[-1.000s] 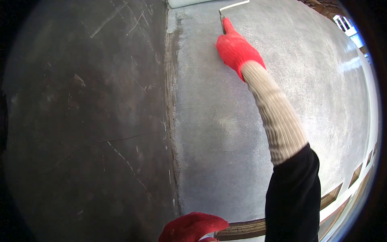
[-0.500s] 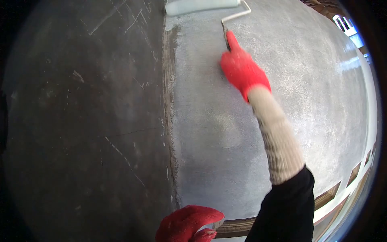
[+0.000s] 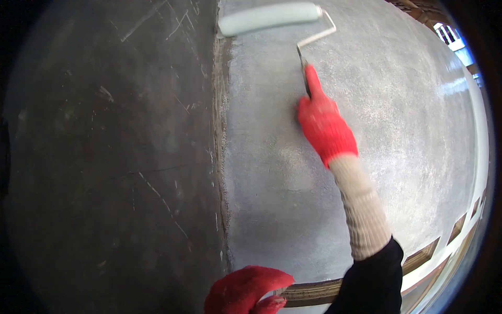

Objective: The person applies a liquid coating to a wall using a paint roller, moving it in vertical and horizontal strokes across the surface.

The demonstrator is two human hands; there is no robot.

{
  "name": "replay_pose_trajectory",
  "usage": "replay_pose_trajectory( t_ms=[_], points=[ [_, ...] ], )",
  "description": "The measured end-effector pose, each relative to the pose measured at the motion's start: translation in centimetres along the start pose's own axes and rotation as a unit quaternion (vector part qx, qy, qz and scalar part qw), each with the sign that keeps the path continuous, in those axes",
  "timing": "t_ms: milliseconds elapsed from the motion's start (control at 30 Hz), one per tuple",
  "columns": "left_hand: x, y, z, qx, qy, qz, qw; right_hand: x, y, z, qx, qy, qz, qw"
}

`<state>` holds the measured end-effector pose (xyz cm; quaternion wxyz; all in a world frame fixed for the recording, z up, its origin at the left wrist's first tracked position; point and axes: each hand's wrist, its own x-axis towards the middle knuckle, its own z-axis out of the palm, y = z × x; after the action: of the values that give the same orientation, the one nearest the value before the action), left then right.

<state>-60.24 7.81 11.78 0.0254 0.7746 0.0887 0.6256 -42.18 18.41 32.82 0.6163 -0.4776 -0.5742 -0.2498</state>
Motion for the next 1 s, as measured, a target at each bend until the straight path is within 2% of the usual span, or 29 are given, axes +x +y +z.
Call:
replay_pose_trajectory(
  t_ms=[133,167,200,267,533,600,733,800,933,1000],
  points=[
    [0.2,0.1,0.1,0.007,-0.02,0.003,1.0,1.1,-1.6,-0.3,0.023,-0.013,0.029,0.999],
    [0.0,-0.3,0.1,-0.002,-0.015,0.004,1.0,2.6,-1.9,0.1,-0.03,0.022,-0.019,0.999],
    [0.0,-0.6,0.0,-0.01,-0.009,0.005,1.0,4.0,-2.1,0.2,-0.031,0.025,-0.02,0.999],
    [-0.1,-0.4,0.0,-0.002,-0.001,-0.008,1.0,5.9,-2.9,0.3,0.046,0.039,-0.067,0.996],
    [0.0,-0.5,0.6,0.005,-0.01,-0.027,1.0,4.4,-0.9,-0.5,0.001,0.053,-0.051,0.997],
    [0.0,-0.5,0.6,0.015,-0.017,-0.021,1.0,3.7,-0.8,-1.1,0.015,0.03,-0.007,0.999],
    [0.2,-0.2,0.4,-0.008,-0.026,-0.004,1.0,3.0,-0.4,-1.1,-0.022,0.054,-0.037,0.998],
    [0.1,0.1,0.4,-0.008,-0.046,-0.022,0.999,3.5,-1.8,-1.9,-0.044,0.034,-0.013,0.998],
    [0.2,0.6,0.0,-0.018,-0.046,-0.02,0.999,2.7,0.0,-1.3,-0.064,0.042,-0.03,0.997],
    [0.4,0.7,0.0,-0.004,-0.047,0.026,0.999,2.7,1.3,-0.9,-0.061,0.047,-0.049,0.996]
  ],
)
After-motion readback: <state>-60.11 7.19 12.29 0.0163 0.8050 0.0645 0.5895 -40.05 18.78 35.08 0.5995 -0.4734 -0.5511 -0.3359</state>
